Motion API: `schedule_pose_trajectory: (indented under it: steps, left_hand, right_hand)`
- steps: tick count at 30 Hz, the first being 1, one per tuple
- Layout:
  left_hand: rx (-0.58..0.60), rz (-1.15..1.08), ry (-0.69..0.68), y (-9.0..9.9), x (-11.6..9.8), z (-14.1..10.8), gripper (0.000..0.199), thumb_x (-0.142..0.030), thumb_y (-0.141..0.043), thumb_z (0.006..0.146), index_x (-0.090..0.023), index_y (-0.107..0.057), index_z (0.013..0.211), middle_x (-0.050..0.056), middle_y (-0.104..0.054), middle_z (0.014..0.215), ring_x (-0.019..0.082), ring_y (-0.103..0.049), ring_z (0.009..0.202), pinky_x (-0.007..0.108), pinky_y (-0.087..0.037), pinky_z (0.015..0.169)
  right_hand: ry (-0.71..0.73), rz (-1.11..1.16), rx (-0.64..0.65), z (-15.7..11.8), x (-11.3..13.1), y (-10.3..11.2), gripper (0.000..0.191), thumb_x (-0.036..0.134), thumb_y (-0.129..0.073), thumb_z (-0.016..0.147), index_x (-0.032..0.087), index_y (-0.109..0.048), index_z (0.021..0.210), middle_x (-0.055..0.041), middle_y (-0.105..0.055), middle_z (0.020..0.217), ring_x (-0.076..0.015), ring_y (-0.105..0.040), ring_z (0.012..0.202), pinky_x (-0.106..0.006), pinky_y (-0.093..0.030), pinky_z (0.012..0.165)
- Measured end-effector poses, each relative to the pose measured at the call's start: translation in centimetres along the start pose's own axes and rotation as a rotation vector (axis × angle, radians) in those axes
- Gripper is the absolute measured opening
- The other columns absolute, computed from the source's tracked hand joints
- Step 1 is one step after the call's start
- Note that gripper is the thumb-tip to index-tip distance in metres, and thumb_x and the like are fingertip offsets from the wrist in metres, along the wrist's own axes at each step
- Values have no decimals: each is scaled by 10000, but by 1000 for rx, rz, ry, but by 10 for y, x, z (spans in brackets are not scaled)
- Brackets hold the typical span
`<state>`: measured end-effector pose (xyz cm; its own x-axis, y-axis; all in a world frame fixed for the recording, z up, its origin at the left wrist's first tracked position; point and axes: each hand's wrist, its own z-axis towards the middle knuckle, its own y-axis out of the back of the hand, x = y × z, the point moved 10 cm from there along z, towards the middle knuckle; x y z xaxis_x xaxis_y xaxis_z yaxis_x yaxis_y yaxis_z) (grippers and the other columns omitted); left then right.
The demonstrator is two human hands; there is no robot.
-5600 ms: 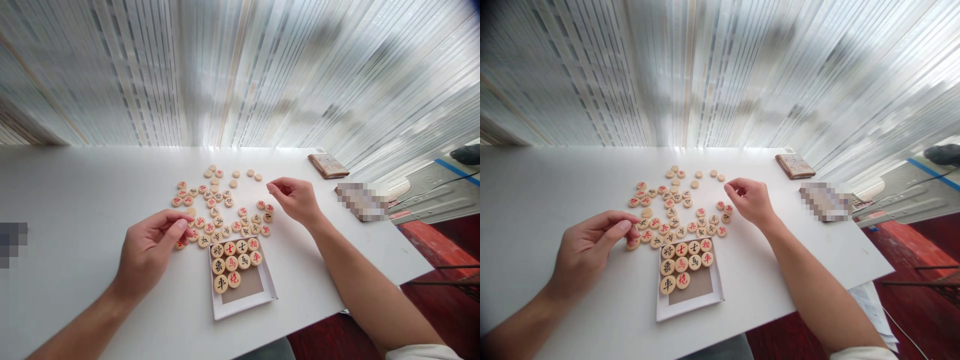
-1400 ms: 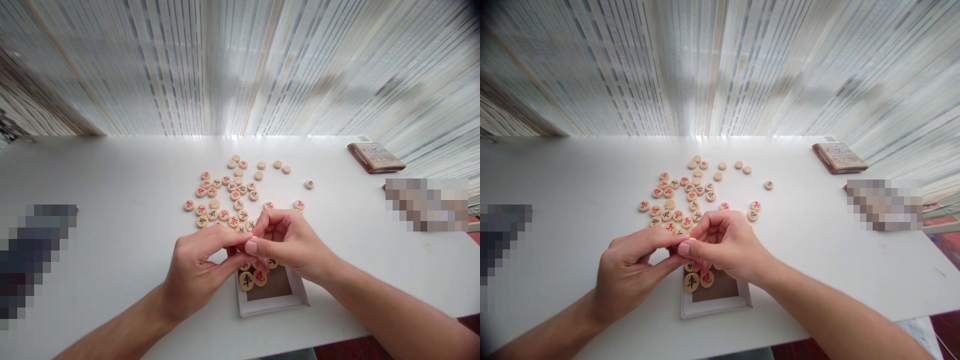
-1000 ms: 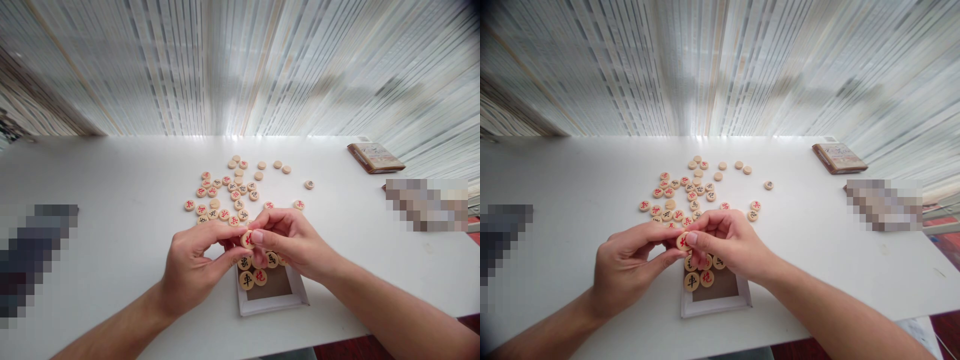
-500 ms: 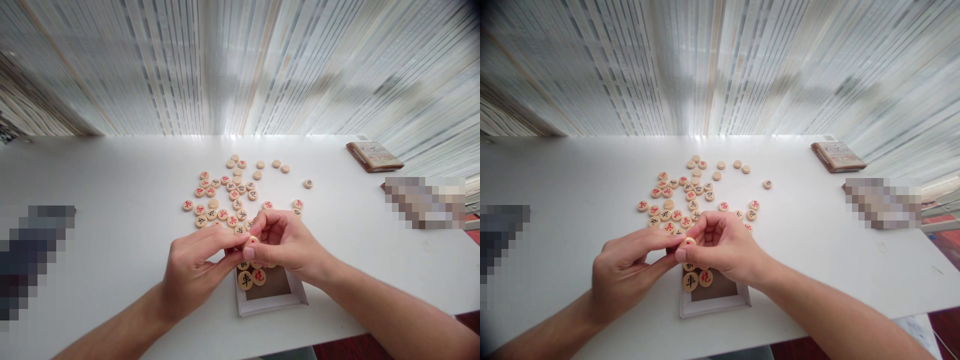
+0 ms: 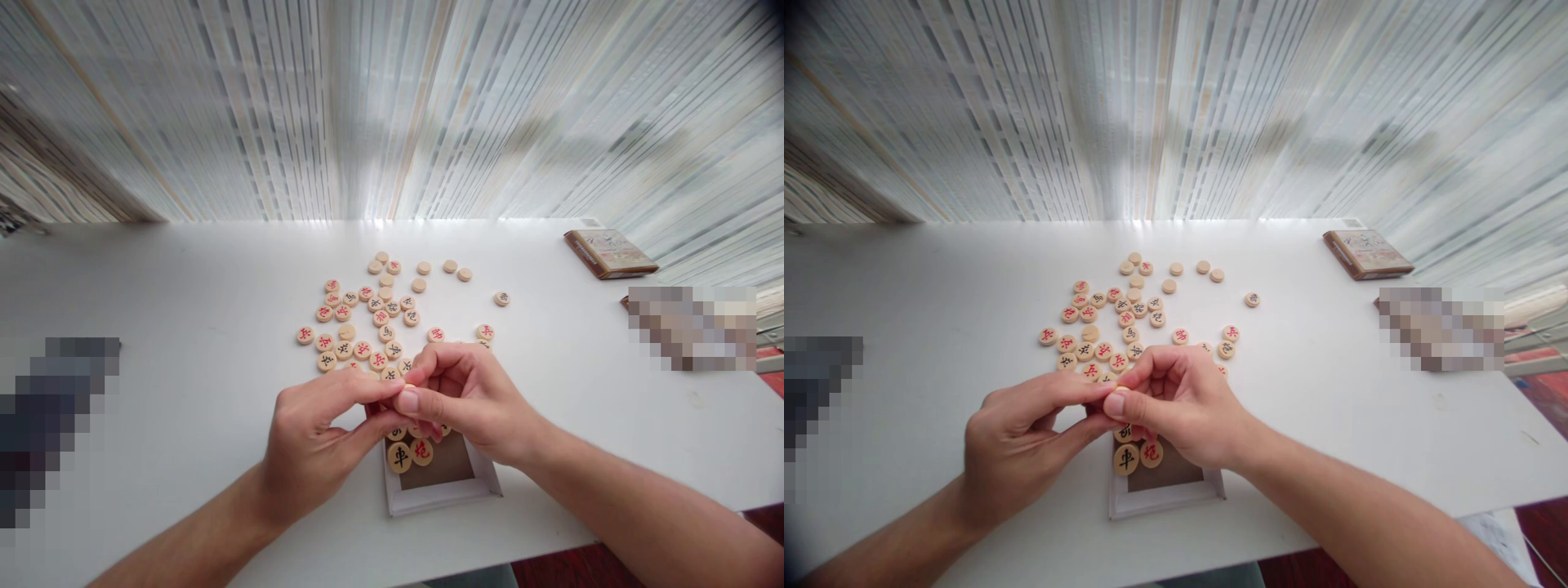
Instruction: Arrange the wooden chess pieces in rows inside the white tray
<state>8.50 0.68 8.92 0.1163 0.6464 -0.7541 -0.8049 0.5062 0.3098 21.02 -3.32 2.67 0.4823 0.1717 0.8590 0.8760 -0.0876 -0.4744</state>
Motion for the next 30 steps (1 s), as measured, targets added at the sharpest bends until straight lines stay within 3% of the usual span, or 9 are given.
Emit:
schedule_pose_trajectory:
  steps: [13, 18, 26, 30]
  left_hand:
    - [-27, -62, 84, 4, 5, -4, 283, -143, -892, 859, -287, -816, 1090, 21, -851, 902, 205, -786, 740, 336, -650, 667]
    - [-27, -72, 71, 5, 6, -4, 340, -111, -888, 855, -304, -818, 1126, 7, -850, 943, 197, -795, 795, 325, -654, 714]
    - [-30, -83, 81, 6, 5, -2, 257, -187, -889, 873, -305, -827, 1093, 12, -843, 904, 209, -789, 782, 323, -658, 676]
    - [-39, -104, 108, 7, 11, -4, 293, -155, -901, 854, -278, -825, 1109, 15, -838, 912, 186, -778, 762, 297, -662, 696]
  right_hand:
    - [-14, -6, 107, 1, -1, -2, 187, 282, -940, 835, 154, -811, 881, -20, -778, 681, -98, -694, 560, -180, -602, 545]
    - [-50, 31, 121, 1, -3, -4, 224, 215, -980, 774, 156, -806, 902, -14, -788, 716, -93, -695, 585, -181, -595, 568]
    - [-66, 89, 123, 2, -8, -4, 364, 58, -1017, 627, 153, -774, 882, -5, -802, 785, -88, -732, 660, -163, -613, 626]
    - [-41, 67, 126, 3, -6, -4, 347, 111, -1013, 667, 170, -790, 925, 3, -788, 775, -88, -717, 650, -163, -600, 610]
